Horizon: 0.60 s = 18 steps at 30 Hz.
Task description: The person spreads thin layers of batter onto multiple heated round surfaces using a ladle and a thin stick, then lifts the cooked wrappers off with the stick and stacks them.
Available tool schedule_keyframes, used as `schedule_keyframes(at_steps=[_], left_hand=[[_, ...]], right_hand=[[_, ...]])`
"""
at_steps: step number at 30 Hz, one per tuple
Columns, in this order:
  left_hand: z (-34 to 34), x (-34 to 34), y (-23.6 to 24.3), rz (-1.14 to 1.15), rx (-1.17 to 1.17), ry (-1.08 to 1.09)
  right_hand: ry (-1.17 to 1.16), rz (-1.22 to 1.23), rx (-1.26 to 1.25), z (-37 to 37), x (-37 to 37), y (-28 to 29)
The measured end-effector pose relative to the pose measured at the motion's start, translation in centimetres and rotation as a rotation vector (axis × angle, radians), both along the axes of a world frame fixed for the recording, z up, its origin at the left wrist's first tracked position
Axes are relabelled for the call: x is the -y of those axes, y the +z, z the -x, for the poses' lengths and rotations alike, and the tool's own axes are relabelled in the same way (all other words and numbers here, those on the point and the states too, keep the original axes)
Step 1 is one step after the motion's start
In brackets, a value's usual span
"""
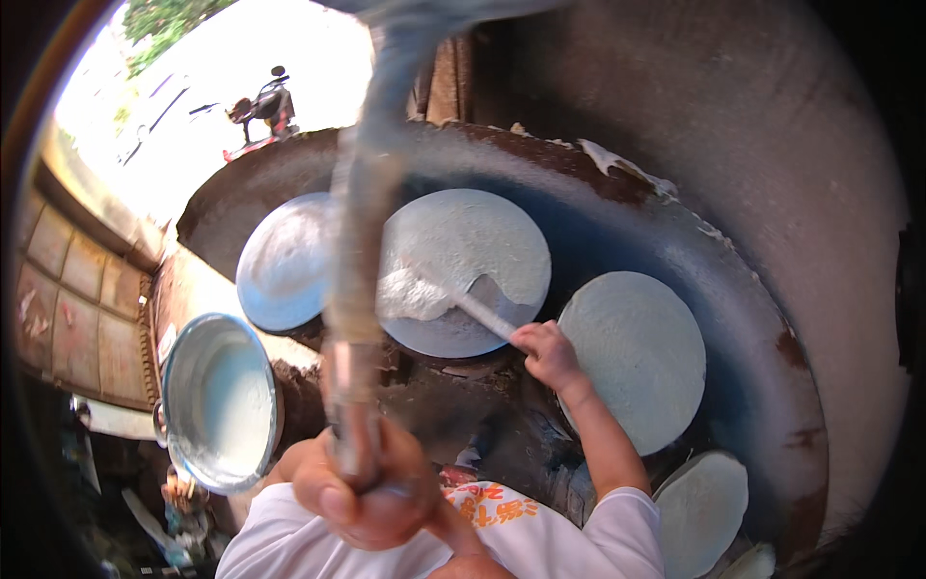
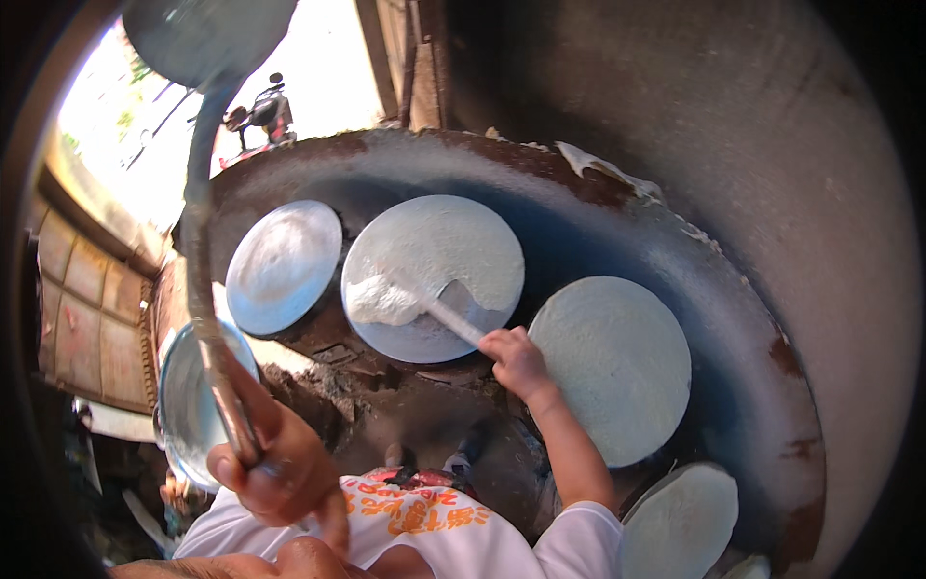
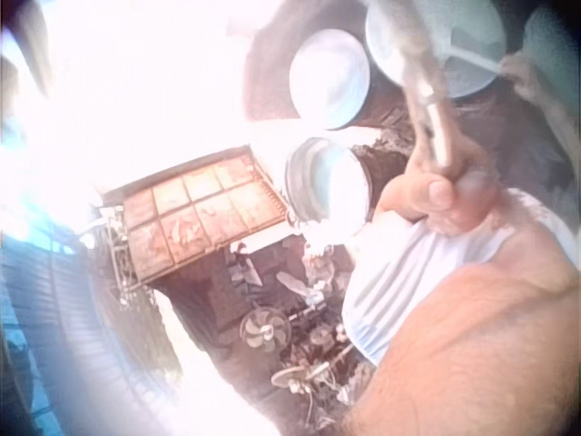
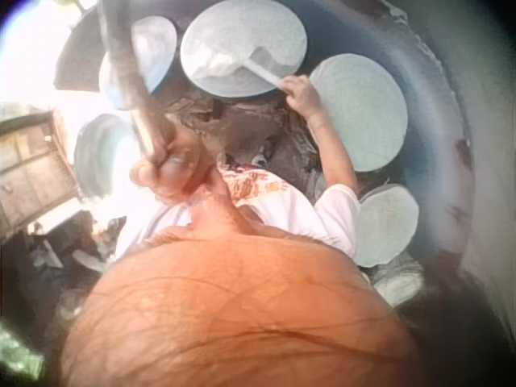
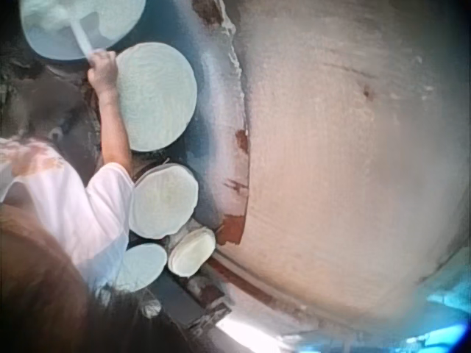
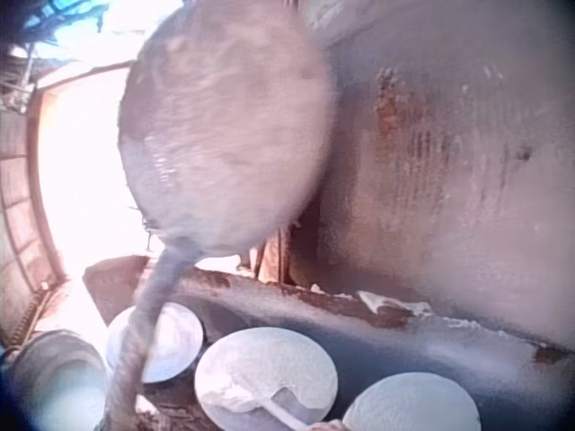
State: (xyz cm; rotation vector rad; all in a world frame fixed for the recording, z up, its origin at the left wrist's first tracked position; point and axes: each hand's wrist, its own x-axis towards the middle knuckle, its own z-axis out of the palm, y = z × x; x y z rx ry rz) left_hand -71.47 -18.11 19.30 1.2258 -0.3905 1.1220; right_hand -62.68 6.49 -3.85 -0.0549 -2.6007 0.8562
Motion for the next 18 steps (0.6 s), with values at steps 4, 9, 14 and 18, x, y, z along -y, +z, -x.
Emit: schedule_keyframes(at_steps=[4, 9, 14, 18], left_hand=[[2.2, 6.9, 0.2, 0.238, 0.169, 0.308], [6.2, 17.6, -3.7, 0.588, 0.506, 1.018], [9.1, 24.6, -3.5, 0.598, 0.309, 1.397], [11.2, 28.0, -3.8, 0.642, 0.211, 1.452]], right_hand=[[-0.109, 0.066, -0.022, -6.7, 6.1, -1.9], [-0.267, 1.380, 0.085, 7.6, 22.8, -1.2], [-0.431, 1.619, -0.222, 23.4, 30.4, -9.9], [-0.553, 1.792, -0.329, 15.5, 35.2, -8.9]])
